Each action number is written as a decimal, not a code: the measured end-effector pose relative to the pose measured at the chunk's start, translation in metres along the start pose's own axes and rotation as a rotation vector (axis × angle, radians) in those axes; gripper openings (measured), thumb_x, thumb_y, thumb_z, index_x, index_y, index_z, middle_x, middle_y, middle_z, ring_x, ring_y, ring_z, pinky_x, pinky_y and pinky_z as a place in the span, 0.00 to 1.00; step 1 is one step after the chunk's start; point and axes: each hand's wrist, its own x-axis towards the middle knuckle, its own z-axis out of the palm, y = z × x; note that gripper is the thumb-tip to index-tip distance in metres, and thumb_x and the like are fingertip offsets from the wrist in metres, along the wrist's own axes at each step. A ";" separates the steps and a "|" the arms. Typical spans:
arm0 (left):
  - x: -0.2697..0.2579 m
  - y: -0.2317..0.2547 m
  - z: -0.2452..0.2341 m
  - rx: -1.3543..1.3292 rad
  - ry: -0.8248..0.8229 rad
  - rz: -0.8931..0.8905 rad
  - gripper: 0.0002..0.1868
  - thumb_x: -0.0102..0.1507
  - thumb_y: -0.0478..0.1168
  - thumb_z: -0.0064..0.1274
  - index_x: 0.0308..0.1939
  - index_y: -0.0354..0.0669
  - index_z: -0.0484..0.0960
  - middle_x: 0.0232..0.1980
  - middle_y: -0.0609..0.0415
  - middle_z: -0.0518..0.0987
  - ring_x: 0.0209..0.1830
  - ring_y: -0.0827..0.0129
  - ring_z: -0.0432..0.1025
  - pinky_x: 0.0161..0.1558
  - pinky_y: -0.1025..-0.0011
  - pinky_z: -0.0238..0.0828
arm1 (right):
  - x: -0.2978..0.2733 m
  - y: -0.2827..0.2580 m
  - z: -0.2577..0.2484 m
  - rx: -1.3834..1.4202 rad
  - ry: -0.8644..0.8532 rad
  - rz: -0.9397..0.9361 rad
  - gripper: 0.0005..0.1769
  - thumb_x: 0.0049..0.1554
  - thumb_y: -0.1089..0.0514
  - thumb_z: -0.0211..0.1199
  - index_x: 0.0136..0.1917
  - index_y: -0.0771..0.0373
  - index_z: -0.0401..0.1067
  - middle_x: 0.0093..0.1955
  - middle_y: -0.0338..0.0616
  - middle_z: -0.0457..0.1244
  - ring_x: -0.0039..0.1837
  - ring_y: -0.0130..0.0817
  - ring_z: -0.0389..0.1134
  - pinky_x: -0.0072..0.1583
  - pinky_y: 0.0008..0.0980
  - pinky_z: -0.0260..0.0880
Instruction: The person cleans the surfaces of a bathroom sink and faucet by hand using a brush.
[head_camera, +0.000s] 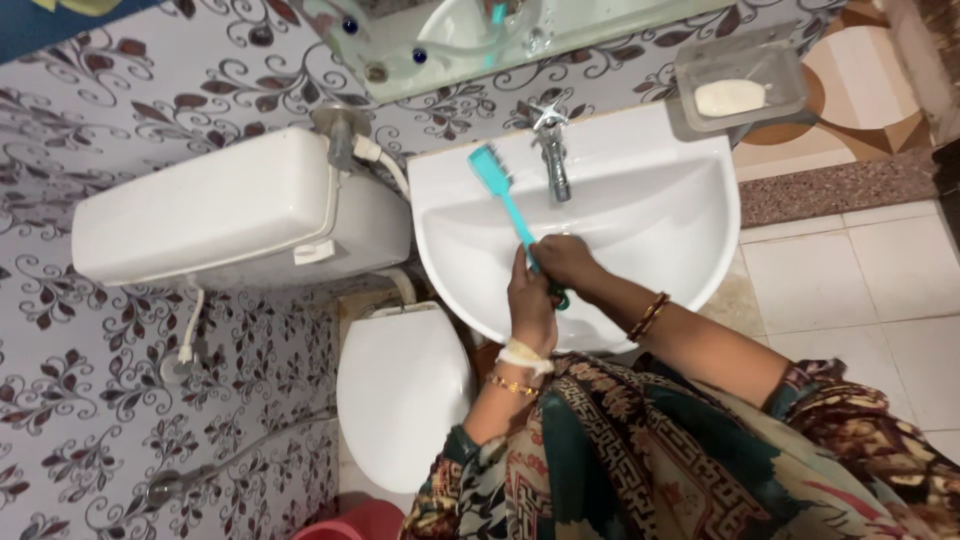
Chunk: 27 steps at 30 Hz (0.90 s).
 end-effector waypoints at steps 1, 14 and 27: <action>0.001 -0.001 -0.002 -0.029 0.073 0.003 0.37 0.64 0.25 0.33 0.80 0.46 0.58 0.36 0.57 0.73 0.23 0.79 0.61 0.23 0.79 0.57 | -0.002 0.003 0.004 -0.168 -0.003 -0.102 0.21 0.62 0.49 0.58 0.37 0.69 0.72 0.30 0.47 0.65 0.30 0.32 0.64 0.35 0.33 0.66; -0.060 -0.086 0.035 0.328 -0.172 -0.220 0.38 0.67 0.28 0.37 0.80 0.52 0.48 0.49 0.59 0.77 0.29 0.73 0.70 0.26 0.68 0.67 | -0.151 0.032 -0.066 -0.177 0.166 0.131 0.21 0.65 0.47 0.51 0.43 0.66 0.71 0.32 0.46 0.62 0.32 0.33 0.62 0.36 0.38 0.65; 0.009 -0.017 0.076 0.259 -0.118 -0.002 0.19 0.69 0.35 0.44 0.65 0.40 0.74 0.37 0.56 0.76 0.26 0.77 0.66 0.23 0.76 0.60 | -0.049 -0.001 -0.082 0.365 -0.091 -0.124 0.16 0.67 0.50 0.52 0.45 0.64 0.68 0.32 0.39 0.60 0.29 0.26 0.57 0.31 0.27 0.57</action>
